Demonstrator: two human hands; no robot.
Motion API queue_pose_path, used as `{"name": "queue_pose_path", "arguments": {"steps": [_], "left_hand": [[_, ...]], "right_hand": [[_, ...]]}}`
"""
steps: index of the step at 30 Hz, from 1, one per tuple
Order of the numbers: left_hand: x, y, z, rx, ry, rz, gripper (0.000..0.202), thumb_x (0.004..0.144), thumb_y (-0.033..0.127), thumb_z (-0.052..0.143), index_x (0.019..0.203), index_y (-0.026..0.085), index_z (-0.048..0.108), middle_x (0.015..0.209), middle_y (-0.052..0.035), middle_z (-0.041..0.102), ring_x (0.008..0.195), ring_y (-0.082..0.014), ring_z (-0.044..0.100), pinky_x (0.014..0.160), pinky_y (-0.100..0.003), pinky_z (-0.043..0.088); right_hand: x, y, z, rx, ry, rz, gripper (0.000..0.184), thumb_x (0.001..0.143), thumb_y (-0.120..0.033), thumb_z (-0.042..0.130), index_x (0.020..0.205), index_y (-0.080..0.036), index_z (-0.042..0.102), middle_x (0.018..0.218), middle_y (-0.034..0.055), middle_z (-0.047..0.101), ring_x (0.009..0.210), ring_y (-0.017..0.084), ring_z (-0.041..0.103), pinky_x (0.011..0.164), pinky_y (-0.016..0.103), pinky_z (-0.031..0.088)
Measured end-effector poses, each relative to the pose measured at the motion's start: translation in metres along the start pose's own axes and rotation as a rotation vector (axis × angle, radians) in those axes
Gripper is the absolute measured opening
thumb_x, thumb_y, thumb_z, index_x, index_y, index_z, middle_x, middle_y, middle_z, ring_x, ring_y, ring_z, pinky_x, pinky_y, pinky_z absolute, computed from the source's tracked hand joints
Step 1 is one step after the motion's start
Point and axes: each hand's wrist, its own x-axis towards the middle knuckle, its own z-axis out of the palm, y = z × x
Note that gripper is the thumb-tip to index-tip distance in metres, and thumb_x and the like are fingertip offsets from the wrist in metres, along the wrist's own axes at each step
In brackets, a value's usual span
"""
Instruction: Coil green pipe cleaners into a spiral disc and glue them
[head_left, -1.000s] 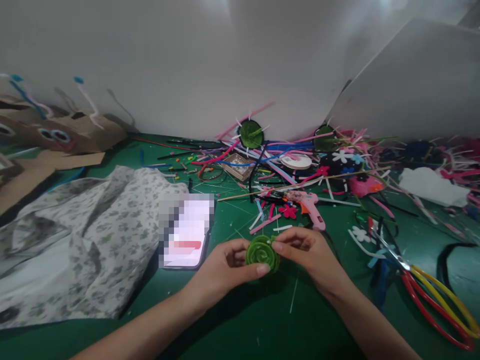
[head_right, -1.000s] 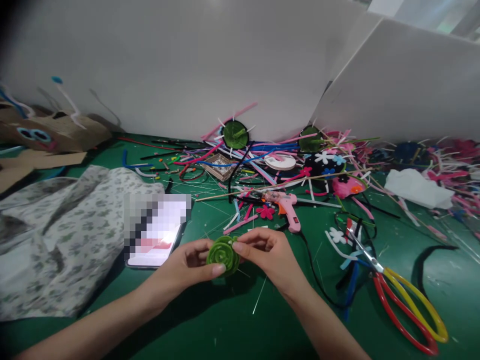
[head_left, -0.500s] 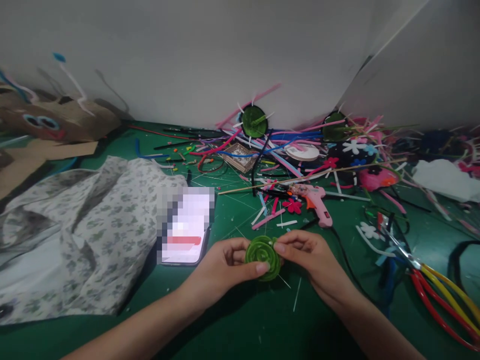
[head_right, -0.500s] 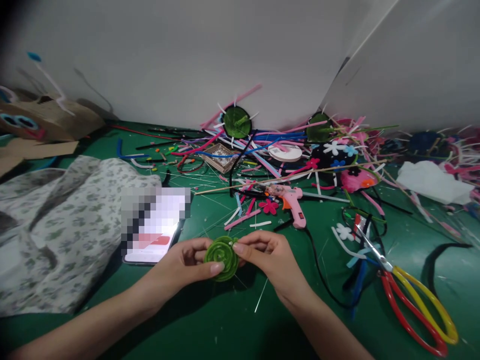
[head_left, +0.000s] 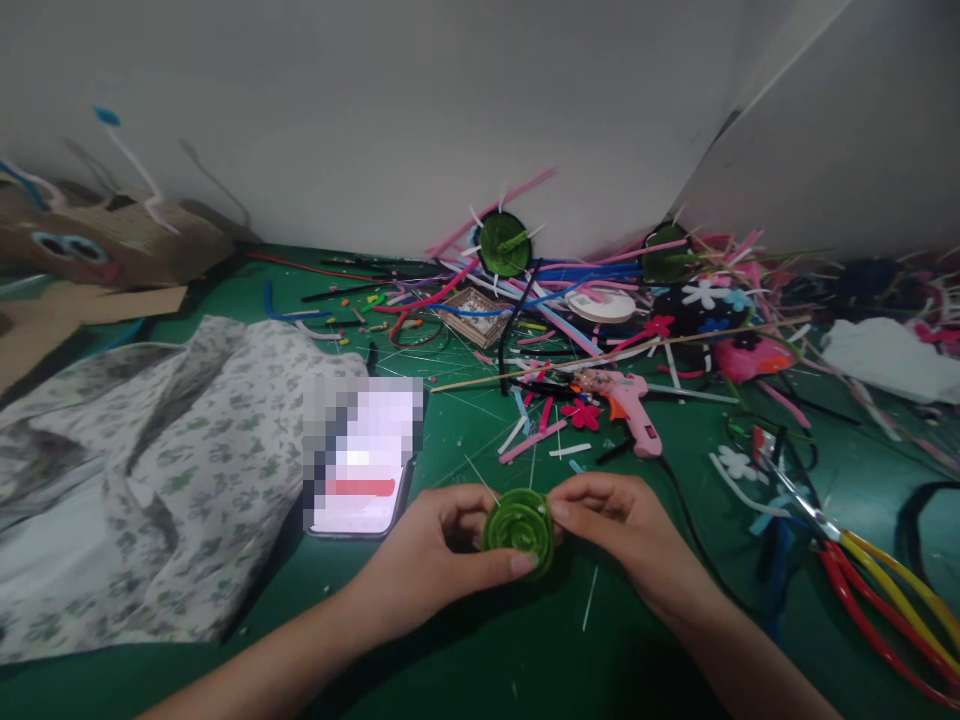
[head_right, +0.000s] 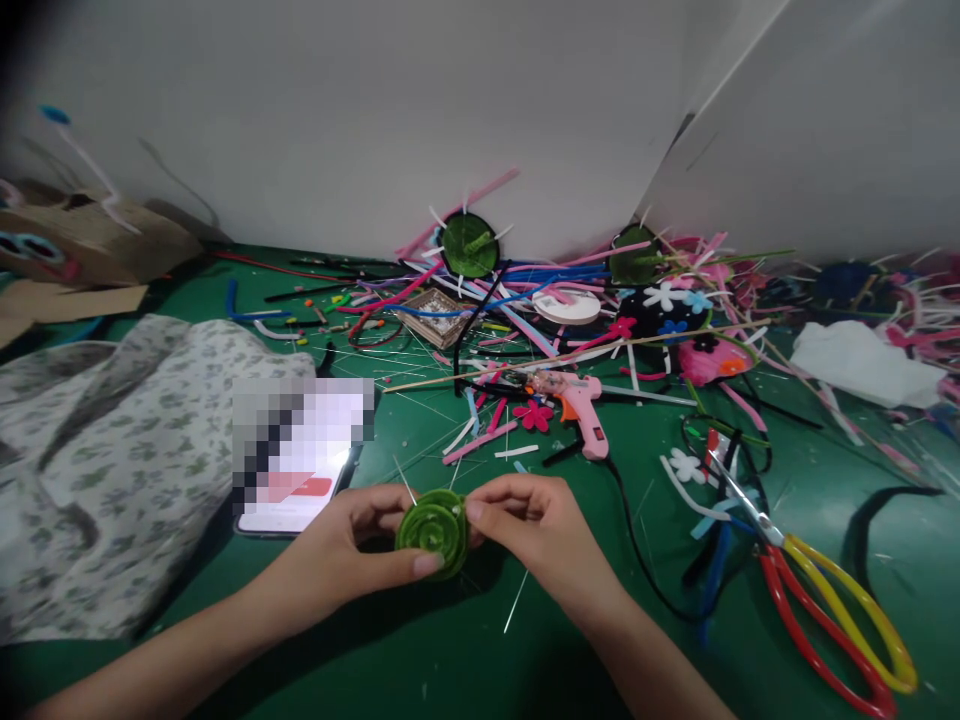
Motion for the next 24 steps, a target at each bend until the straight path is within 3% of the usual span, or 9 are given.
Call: {"name": "queue_pose_path", "arguments": {"steps": [6, 12, 21, 24], "left_hand": [[-0.0015, 0.0, 0.0, 0.145, 0.011, 0.023, 0.027, 0.069, 0.036, 0.077, 0.079, 0.014, 0.062, 0.075, -0.0002, 0.065, 0.072, -0.0136, 0.059, 0.064, -0.023, 0.044], [-0.0038, 0.0018, -0.0029, 0.19, -0.062, 0.032, 0.029, 0.069, 0.038, 0.076, 0.081, 0.015, 0.064, 0.077, -0.0012, 0.066, 0.072, -0.0148, 0.059, 0.064, -0.024, 0.043], [-0.0035, 0.0037, -0.0031, 0.179, -0.064, 0.034, 0.028, 0.069, 0.037, 0.076, 0.08, 0.015, 0.064, 0.077, -0.0011, 0.066, 0.072, -0.0149, 0.059, 0.065, -0.024, 0.044], [-0.0039, 0.0036, -0.0029, 0.166, -0.067, 0.035, 0.028, 0.069, 0.037, 0.076, 0.08, 0.015, 0.063, 0.077, -0.0008, 0.066, 0.073, -0.0147, 0.059, 0.065, -0.024, 0.044]], "right_hand": [[0.0008, -0.0024, 0.0003, 0.018, -0.042, 0.03, 0.018, 0.066, -0.033, 0.082, 0.07, -0.018, 0.073, 0.068, 0.0005, 0.071, 0.062, 0.01, 0.064, 0.062, 0.019, 0.051], [0.0019, -0.0013, -0.005, 0.089, -0.166, 0.109, 0.018, 0.065, -0.032, 0.082, 0.07, -0.018, 0.073, 0.066, -0.0002, 0.07, 0.064, 0.011, 0.064, 0.065, 0.021, 0.052], [0.0013, -0.0008, -0.004, 0.055, -0.156, 0.109, 0.019, 0.063, -0.033, 0.084, 0.069, -0.019, 0.072, 0.066, -0.0002, 0.069, 0.063, 0.012, 0.063, 0.064, 0.022, 0.051], [0.0003, -0.0002, -0.0044, 0.072, -0.149, 0.078, 0.02, 0.069, -0.037, 0.079, 0.069, -0.018, 0.072, 0.066, 0.0, 0.068, 0.062, 0.011, 0.062, 0.063, 0.022, 0.049]]}}
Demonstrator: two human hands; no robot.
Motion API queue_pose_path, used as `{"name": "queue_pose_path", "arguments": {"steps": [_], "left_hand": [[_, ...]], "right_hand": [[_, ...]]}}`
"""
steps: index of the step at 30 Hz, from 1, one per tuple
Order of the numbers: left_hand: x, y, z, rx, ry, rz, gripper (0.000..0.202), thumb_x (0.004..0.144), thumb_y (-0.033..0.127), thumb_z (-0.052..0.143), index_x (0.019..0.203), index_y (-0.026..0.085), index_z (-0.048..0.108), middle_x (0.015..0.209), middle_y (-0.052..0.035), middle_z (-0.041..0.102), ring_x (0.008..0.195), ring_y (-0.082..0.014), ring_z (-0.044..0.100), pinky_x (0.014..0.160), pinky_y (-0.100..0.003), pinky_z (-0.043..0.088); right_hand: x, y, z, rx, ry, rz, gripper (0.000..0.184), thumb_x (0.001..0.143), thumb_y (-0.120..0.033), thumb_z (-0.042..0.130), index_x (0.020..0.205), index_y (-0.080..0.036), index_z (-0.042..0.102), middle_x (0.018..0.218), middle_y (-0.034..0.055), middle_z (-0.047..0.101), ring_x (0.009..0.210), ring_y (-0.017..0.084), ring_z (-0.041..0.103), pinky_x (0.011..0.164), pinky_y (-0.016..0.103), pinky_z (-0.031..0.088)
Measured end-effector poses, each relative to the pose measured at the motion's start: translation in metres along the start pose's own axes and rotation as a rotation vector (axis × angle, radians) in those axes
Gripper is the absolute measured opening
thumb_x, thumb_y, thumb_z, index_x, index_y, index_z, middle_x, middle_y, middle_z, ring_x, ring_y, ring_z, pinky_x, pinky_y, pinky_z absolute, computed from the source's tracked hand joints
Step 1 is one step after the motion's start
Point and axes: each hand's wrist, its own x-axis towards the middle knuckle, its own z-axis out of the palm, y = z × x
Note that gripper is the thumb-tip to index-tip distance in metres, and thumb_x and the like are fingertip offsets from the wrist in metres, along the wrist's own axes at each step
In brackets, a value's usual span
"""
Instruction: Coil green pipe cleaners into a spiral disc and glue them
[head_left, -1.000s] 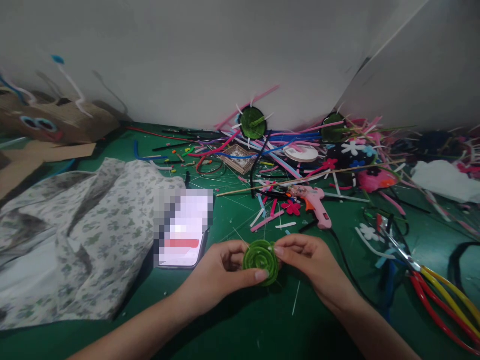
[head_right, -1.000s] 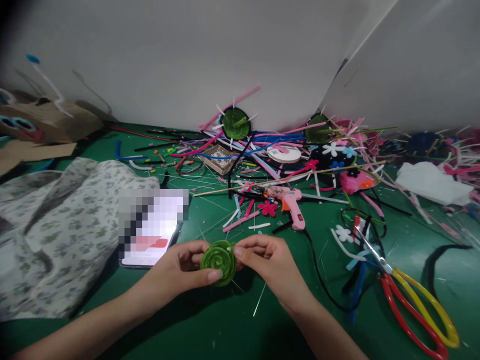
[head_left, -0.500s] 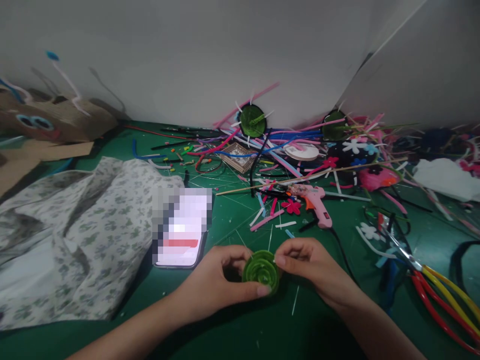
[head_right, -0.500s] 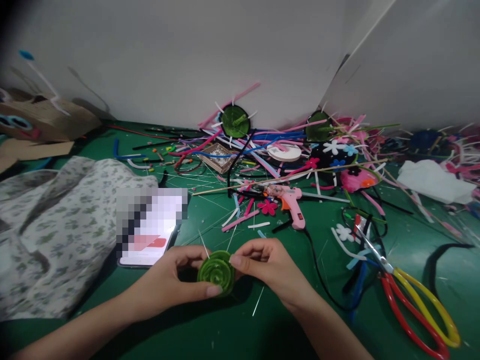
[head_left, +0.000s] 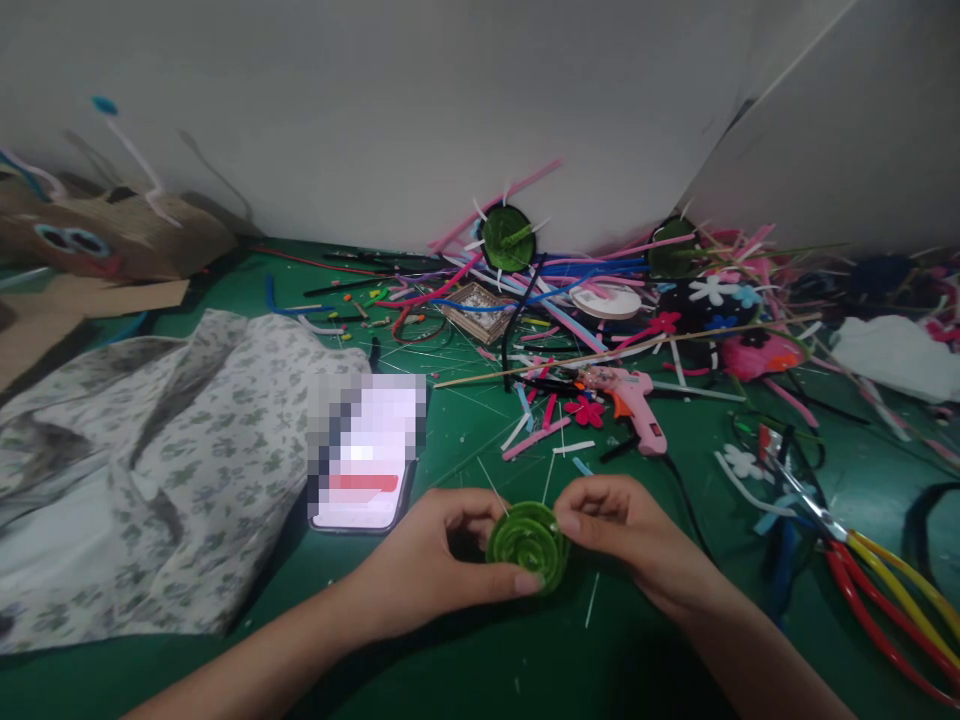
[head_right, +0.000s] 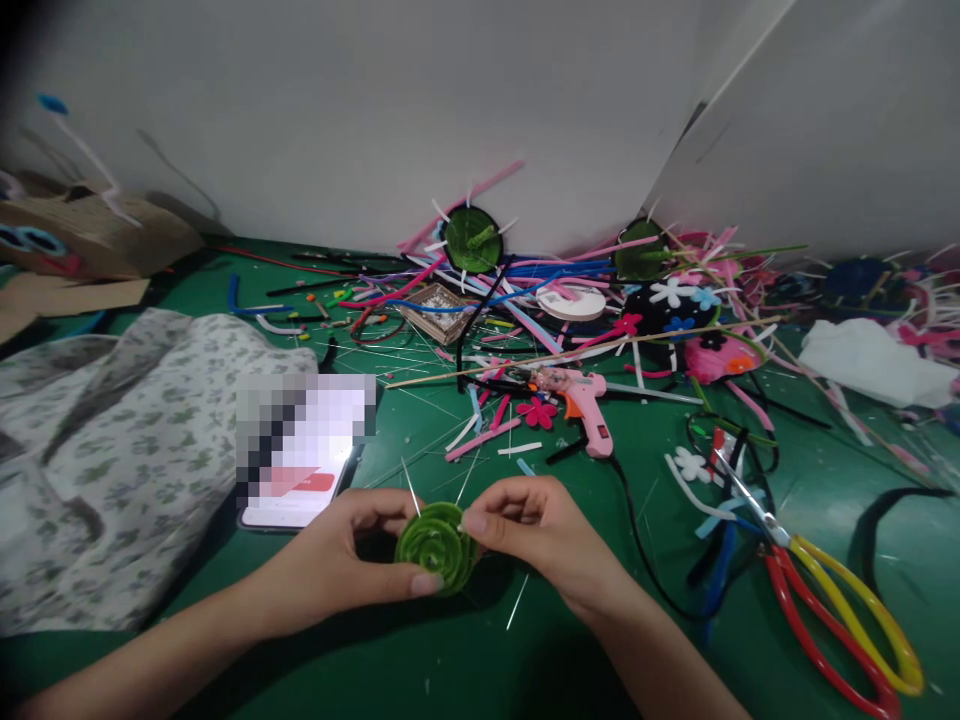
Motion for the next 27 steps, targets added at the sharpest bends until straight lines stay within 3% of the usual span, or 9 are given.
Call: {"name": "queue_pose_path", "arguments": {"steps": [4, 8, 13, 20, 24, 27], "left_hand": [[0.0, -0.001, -0.0005, 0.007, -0.009, 0.011, 0.028, 0.071, 0.038, 0.076, 0.079, 0.016, 0.062, 0.075, 0.0003, 0.064, 0.072, -0.0136, 0.057, 0.065, -0.023, 0.043], [0.0011, -0.0016, -0.0009, 0.018, 0.003, 0.01, 0.028, 0.071, 0.039, 0.076, 0.079, 0.016, 0.062, 0.075, 0.0007, 0.063, 0.071, -0.0132, 0.057, 0.064, -0.023, 0.042], [0.0014, -0.003, 0.0007, 0.039, -0.009, 0.005, 0.029, 0.071, 0.04, 0.075, 0.081, 0.016, 0.063, 0.075, 0.0, 0.064, 0.071, -0.0136, 0.057, 0.064, -0.024, 0.042], [-0.0012, -0.0049, 0.0016, 0.043, -0.017, 0.016, 0.029, 0.069, 0.039, 0.077, 0.08, 0.016, 0.064, 0.075, 0.0004, 0.064, 0.071, -0.0138, 0.058, 0.065, -0.024, 0.042], [0.0008, -0.0057, 0.0001, -0.072, -0.023, 0.027, 0.027, 0.068, 0.035, 0.079, 0.081, 0.016, 0.063, 0.077, 0.0012, 0.066, 0.074, -0.0133, 0.06, 0.068, -0.024, 0.044], [0.0045, -0.0076, -0.001, -0.23, 0.006, 0.026, 0.026, 0.067, 0.03, 0.08, 0.08, 0.016, 0.063, 0.079, 0.0012, 0.07, 0.075, -0.0129, 0.064, 0.072, -0.024, 0.046]], "right_hand": [[-0.0013, -0.0007, -0.0005, -0.064, 0.021, -0.045, 0.029, 0.077, -0.043, 0.072, 0.064, -0.017, 0.07, 0.062, 0.0011, 0.067, 0.061, 0.01, 0.061, 0.063, 0.022, 0.048], [-0.0013, -0.002, -0.0001, -0.084, 0.02, -0.046, 0.026, 0.076, -0.043, 0.072, 0.067, -0.018, 0.072, 0.065, 0.0019, 0.068, 0.063, 0.011, 0.062, 0.064, 0.023, 0.049], [-0.0001, -0.0027, 0.0008, -0.11, 0.022, 0.004, 0.02, 0.063, -0.035, 0.083, 0.07, -0.019, 0.073, 0.065, 0.0001, 0.067, 0.06, 0.01, 0.059, 0.06, 0.022, 0.047], [0.0015, -0.002, -0.0006, -0.092, 0.008, 0.065, 0.027, 0.051, -0.034, 0.088, 0.062, -0.017, 0.069, 0.056, -0.0031, 0.061, 0.052, 0.007, 0.052, 0.052, 0.02, 0.041], [0.0018, 0.0002, -0.0004, -0.04, 0.038, 0.022, 0.026, 0.057, -0.035, 0.087, 0.066, -0.017, 0.07, 0.062, -0.0015, 0.065, 0.057, 0.008, 0.057, 0.058, 0.02, 0.044], [0.0013, 0.0001, -0.0014, 0.011, 0.048, -0.023, 0.027, 0.07, -0.043, 0.077, 0.077, -0.017, 0.072, 0.073, 0.002, 0.069, 0.066, 0.01, 0.062, 0.065, 0.021, 0.048]]}}
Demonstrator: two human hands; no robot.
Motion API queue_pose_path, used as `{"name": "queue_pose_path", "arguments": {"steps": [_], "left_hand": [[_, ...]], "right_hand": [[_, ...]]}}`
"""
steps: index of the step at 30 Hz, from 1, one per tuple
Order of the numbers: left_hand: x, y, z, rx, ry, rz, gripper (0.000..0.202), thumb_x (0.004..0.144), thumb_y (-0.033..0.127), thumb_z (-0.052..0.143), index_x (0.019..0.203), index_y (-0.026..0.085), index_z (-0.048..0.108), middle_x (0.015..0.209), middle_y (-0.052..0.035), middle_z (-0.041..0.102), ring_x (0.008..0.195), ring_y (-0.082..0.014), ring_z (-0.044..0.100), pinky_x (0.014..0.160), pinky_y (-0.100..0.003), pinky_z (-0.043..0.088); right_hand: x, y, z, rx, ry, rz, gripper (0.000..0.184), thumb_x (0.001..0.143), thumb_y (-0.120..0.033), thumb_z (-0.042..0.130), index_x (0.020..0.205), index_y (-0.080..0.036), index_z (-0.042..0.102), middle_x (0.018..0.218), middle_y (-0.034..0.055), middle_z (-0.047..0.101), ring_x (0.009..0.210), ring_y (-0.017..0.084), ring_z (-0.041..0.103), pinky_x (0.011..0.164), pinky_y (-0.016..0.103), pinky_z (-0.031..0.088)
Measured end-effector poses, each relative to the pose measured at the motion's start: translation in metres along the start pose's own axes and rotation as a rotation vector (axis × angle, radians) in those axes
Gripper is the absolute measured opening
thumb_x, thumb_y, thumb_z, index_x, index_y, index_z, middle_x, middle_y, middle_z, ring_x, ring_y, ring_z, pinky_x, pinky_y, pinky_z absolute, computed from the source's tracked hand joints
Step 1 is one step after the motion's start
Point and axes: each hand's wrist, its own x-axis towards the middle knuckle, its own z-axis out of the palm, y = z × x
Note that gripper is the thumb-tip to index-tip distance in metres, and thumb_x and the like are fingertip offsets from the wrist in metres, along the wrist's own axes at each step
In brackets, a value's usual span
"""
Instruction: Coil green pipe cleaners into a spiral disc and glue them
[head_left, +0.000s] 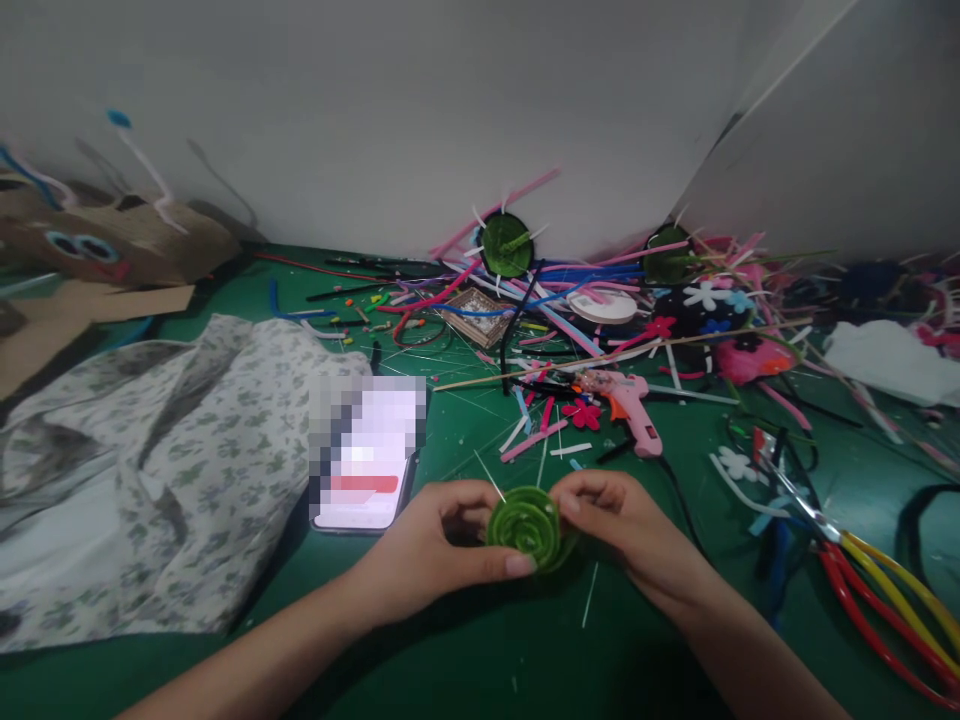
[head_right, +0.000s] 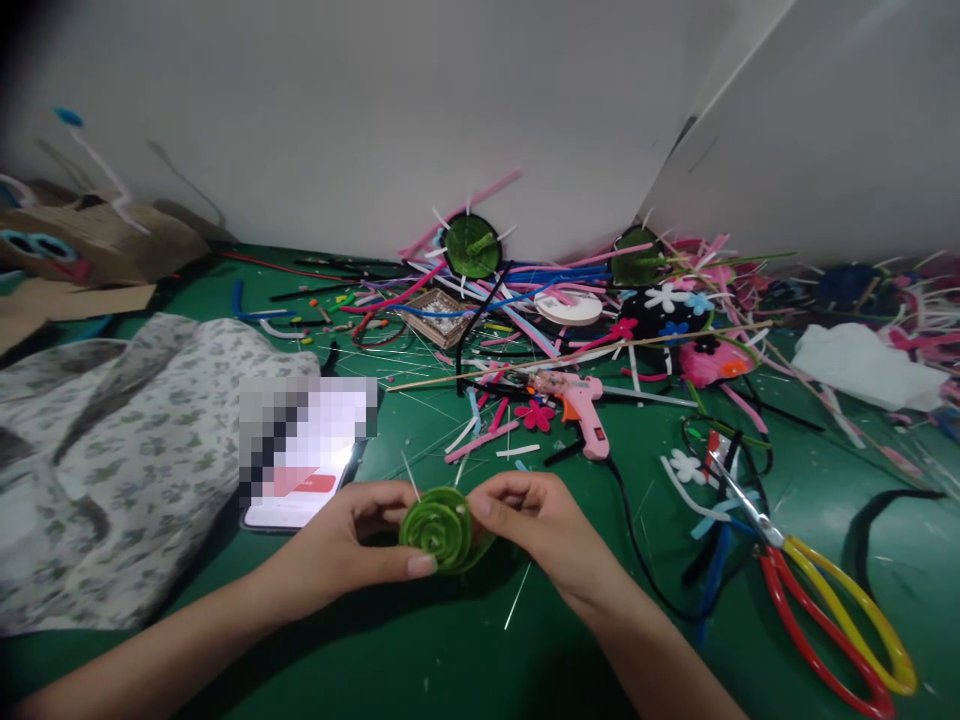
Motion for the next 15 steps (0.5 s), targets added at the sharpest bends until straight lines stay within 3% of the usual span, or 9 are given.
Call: {"name": "queue_pose_path", "arguments": {"steps": [2, 6, 10, 15], "left_hand": [[0.0028, -0.0013, -0.0012, -0.107, 0.053, 0.016, 0.026, 0.067, 0.027, 0.081, 0.082, 0.016, 0.063, 0.082, 0.0003, 0.072, 0.077, -0.013, 0.065, 0.075, -0.024, 0.047], [0.0066, -0.0021, -0.0032, -0.207, 0.145, 0.036, 0.029, 0.069, 0.029, 0.08, 0.089, 0.016, 0.064, 0.088, -0.0027, 0.075, 0.08, -0.0139, 0.067, 0.078, -0.025, 0.047], [0.0066, -0.0003, -0.0023, -0.219, 0.108, 0.026, 0.036, 0.075, 0.038, 0.075, 0.1, 0.015, 0.064, 0.09, -0.0065, 0.075, 0.082, -0.017, 0.068, 0.076, -0.027, 0.047], [0.0056, 0.0014, 0.0005, -0.187, 0.07, -0.012, 0.035, 0.081, 0.041, 0.068, 0.106, 0.016, 0.063, 0.095, -0.0073, 0.075, 0.088, -0.0182, 0.068, 0.08, -0.029, 0.046]], "right_hand": [[-0.0003, -0.0011, -0.0012, 0.06, -0.026, -0.006, 0.032, 0.075, -0.046, 0.073, 0.091, -0.018, 0.071, 0.079, 0.0036, 0.07, 0.07, 0.012, 0.064, 0.067, 0.023, 0.05], [0.0014, -0.0013, -0.0016, 0.151, -0.007, -0.001, 0.045, 0.062, -0.032, 0.085, 0.101, -0.02, 0.065, 0.077, 0.0003, 0.068, 0.067, 0.013, 0.066, 0.069, 0.027, 0.052], [0.006, 0.0028, 0.0015, 0.179, 0.07, -0.009, 0.039, 0.063, -0.029, 0.085, 0.094, -0.018, 0.064, 0.073, -0.0006, 0.068, 0.067, 0.013, 0.065, 0.069, 0.027, 0.052], [0.0092, 0.0072, 0.0043, 0.273, 0.228, -0.035, 0.048, 0.06, -0.027, 0.087, 0.1, -0.021, 0.06, 0.069, -0.0041, 0.067, 0.064, 0.011, 0.064, 0.068, 0.025, 0.051]]}}
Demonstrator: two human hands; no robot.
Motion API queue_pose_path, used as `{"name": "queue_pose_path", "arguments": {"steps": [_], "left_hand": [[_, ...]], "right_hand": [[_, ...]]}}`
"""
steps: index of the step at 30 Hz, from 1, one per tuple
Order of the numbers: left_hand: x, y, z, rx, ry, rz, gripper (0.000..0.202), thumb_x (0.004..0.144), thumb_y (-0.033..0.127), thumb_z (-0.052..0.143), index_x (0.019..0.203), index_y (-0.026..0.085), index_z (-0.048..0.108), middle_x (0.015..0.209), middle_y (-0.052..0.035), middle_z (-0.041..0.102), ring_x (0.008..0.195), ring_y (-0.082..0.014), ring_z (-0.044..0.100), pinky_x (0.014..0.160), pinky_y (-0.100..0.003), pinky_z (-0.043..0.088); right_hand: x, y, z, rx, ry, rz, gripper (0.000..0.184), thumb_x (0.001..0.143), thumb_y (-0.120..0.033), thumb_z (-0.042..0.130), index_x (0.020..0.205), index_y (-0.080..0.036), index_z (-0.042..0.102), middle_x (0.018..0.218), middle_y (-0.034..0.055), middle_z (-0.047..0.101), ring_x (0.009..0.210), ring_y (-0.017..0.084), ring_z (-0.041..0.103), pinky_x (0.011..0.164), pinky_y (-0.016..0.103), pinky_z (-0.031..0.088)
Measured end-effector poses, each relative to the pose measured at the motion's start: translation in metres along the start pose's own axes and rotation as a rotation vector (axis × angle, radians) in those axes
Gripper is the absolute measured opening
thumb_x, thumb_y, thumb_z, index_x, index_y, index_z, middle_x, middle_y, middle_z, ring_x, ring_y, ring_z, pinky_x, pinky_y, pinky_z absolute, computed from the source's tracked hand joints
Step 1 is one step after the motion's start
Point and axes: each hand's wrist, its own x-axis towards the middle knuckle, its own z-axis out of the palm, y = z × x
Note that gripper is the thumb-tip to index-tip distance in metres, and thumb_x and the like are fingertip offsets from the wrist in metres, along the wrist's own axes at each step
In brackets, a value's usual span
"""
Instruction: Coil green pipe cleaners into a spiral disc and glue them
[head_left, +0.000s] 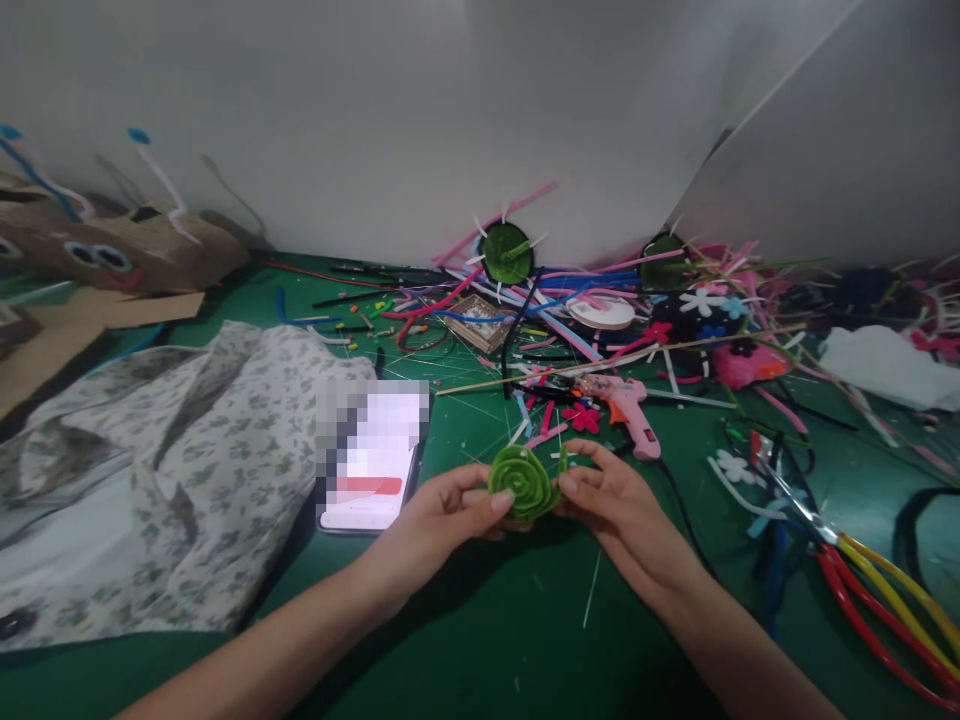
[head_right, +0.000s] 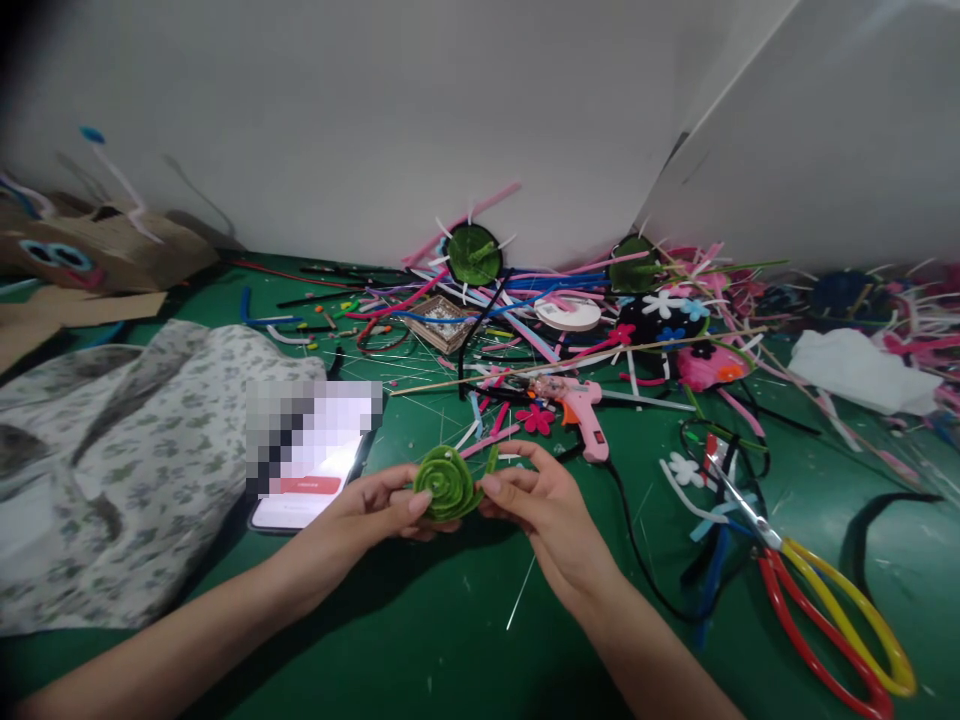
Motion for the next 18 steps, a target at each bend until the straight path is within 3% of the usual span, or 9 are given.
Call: {"name": "queue_pose_path", "arguments": {"steps": [5, 14, 18], "left_hand": [[0.0, -0.0011, 0.002, 0.008, 0.013, 0.014, 0.034, 0.078, 0.039, 0.072, 0.098, 0.013, 0.062, 0.088, -0.007, 0.075, 0.083, -0.0169, 0.068, 0.083, -0.029, 0.045], [0.002, -0.0067, 0.0025, -0.006, 0.005, 0.062, 0.026, 0.081, 0.035, 0.069, 0.093, 0.015, 0.06, 0.086, -0.0056, 0.073, 0.083, -0.0165, 0.067, 0.087, -0.03, 0.044], [0.0023, -0.0078, 0.0025, -0.01, 0.023, 0.06, 0.029, 0.078, 0.038, 0.072, 0.089, 0.015, 0.059, 0.085, -0.0052, 0.072, 0.083, -0.0173, 0.066, 0.087, -0.031, 0.045]], "right_hand": [[0.0004, 0.0036, 0.0009, -0.018, 0.049, 0.028, 0.035, 0.056, -0.028, 0.088, 0.08, -0.016, 0.066, 0.07, 0.0006, 0.07, 0.068, 0.013, 0.065, 0.071, 0.027, 0.053], [-0.0022, 0.0084, 0.0029, 0.072, 0.014, 0.098, 0.024, 0.06, -0.029, 0.086, 0.078, -0.017, 0.075, 0.081, 0.0035, 0.073, 0.075, 0.014, 0.065, 0.072, 0.027, 0.051], [-0.0034, 0.0068, 0.0022, 0.072, 0.041, 0.104, 0.027, 0.054, -0.028, 0.088, 0.076, -0.018, 0.076, 0.081, 0.0041, 0.073, 0.078, 0.016, 0.064, 0.072, 0.027, 0.05]]}}
